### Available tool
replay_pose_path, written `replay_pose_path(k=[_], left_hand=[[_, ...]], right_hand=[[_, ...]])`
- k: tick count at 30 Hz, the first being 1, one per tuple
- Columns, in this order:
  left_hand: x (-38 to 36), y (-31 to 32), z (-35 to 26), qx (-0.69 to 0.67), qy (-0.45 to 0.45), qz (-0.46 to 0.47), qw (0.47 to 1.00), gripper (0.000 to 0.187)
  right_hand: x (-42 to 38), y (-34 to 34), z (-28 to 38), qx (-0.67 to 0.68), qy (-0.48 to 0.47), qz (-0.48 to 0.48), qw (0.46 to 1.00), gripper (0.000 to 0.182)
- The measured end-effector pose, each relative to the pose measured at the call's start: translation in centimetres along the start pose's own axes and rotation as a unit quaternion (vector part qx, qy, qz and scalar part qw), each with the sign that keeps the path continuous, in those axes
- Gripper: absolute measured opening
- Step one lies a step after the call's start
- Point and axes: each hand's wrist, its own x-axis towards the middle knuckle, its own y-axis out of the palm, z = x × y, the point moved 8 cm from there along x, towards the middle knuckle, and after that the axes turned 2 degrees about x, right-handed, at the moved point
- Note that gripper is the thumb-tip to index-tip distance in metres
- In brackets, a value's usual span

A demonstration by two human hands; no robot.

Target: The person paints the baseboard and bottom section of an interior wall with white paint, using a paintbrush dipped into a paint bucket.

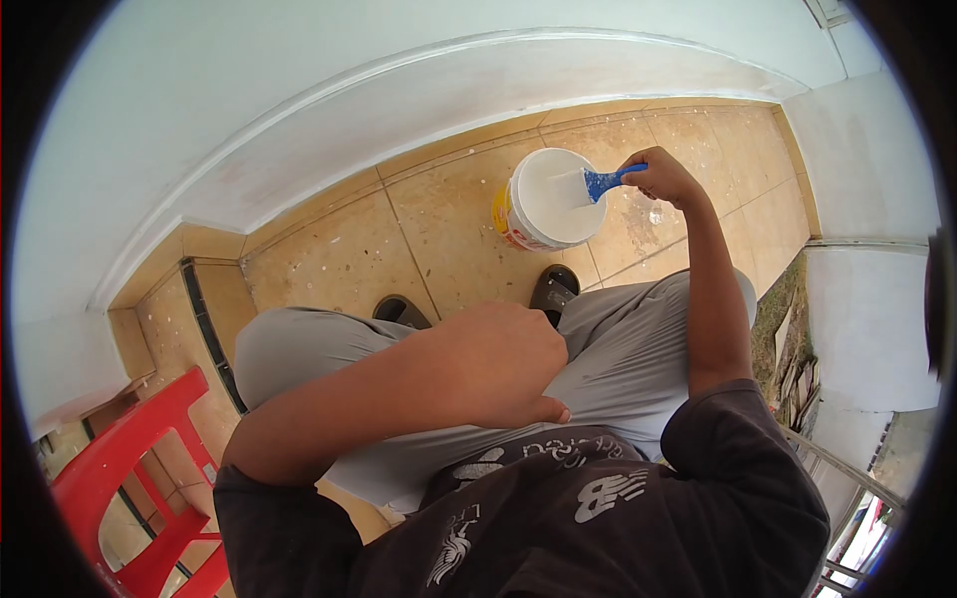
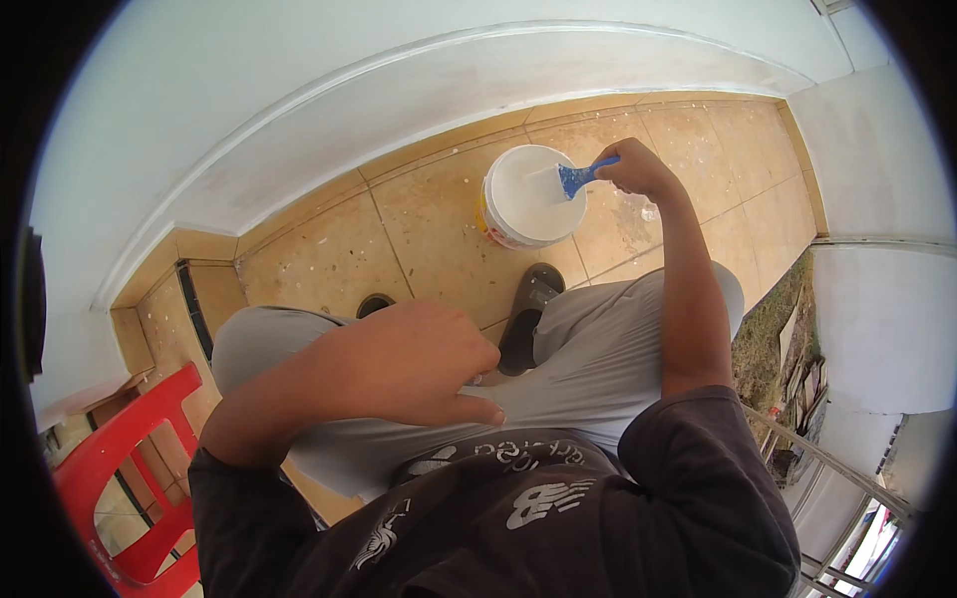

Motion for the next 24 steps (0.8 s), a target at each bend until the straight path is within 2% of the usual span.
replay_pose_path(k=[2,4,7,8,11,15,20,24], left_hand=[[-0.1,0.1,0.1,-0.005,0.002,-0.012,1.000,0.045],[0.1,0.0,-0.1,0.001,-0.009,0.013,1.000,0.045],[0.2,0.0,-0.1,0.003,-0.011,0.019,1.000,0.045],[0.3,0.0,0.0,0.003,-0.010,0.017,1.000,0.046],[0.4,0.2,0.1,0.010,-0.010,-0.001,1.000,0.046],[0.4,0.1,0.0,0.011,-0.021,0.013,1.000,0.045],[0.3,0.0,0.1,0.009,-0.006,-0.008,1.000,0.045],[0.3,0.0,0.2,0.007,-0.020,0.013,1.000,0.044]], right_hand=[[-0.1,-0.5,0.1,0.048,-0.024,-0.023,0.998,0.018],[0.2,-1.0,0.2,0.092,-0.067,-0.065,0.991,0.018],[1.1,-0.9,0.1,0.166,-0.080,-0.139,0.973,0.026],[1.2,-0.6,0.1,0.156,-0.079,-0.164,0.971,0.031],[1.8,1.2,0.5,0.181,-0.114,-0.188,0.959,0.033],[2.4,3.9,0.8,0.005,-0.104,-0.137,0.985,0.029],[2.5,3.1,-0.1,-0.005,-0.066,-0.169,0.983,0.028],[2.8,1.9,-1.0,-0.008,-0.053,-0.206,0.977,0.028]])
